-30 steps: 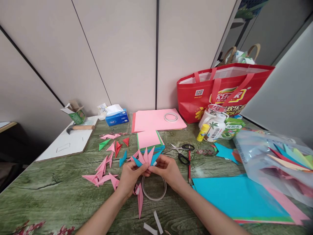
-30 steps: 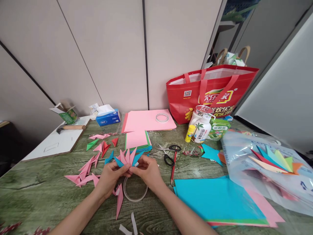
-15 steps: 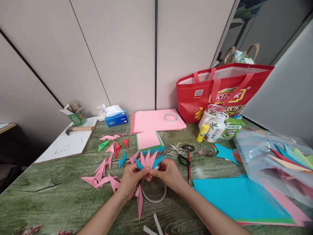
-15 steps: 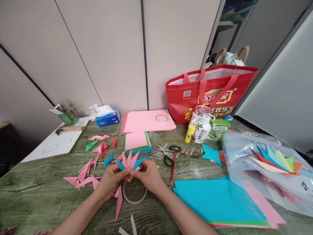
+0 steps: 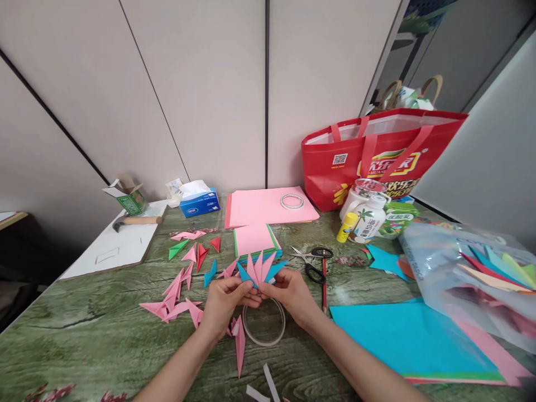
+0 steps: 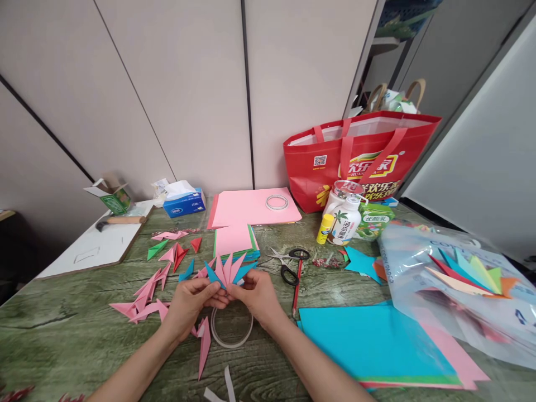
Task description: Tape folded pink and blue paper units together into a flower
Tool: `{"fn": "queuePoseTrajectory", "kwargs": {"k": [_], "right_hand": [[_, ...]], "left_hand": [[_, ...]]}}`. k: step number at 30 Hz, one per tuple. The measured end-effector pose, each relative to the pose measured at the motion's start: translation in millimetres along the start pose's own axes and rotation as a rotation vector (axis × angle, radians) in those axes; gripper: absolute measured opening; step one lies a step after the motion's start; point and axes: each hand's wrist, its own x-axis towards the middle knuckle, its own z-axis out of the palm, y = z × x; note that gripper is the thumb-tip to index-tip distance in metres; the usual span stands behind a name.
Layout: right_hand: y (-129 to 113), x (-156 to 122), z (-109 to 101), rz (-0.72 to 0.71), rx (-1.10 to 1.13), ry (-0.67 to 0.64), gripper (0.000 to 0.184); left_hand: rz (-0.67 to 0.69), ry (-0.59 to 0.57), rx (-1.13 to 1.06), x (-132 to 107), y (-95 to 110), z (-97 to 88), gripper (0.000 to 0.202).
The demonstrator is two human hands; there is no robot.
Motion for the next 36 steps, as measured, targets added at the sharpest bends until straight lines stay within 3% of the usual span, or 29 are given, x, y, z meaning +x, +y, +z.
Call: {"fn": "queuePoseTrajectory", "kwargs": {"k": [11,19,23,30,36], "right_hand": [[-0.9,0.8,-4.3,-0.011,-0.072,-0.142,0.014],[-4.9,1.0,-0.7,-0.042,-0.146,-0.091,0.013],[-2.0,0.0,3.1,-0.055,-0.065,-0.069,0.024],[4.3,-4.1,6.1,-0.051,-0.001,-0.173,0.027],[-0.1,-6.8,8.3,-0.027,-0.107,-0.151,0.029]], "left_hand": [[0.0,-0.049,0.056,-1.1,-0.5,-0.9,0.026],[0.058,-0.06,0.132,-2.7,3.3,2.9,0.023],[0.082,-0.028,0.159,-3.5,3.1,3.9,0.024],[0.089,0.072,0.175,-4.5,1.1,1.9,0.028],[0.118,0.108,0.065,-4.6,-1.8,3.4,0.028]]}}
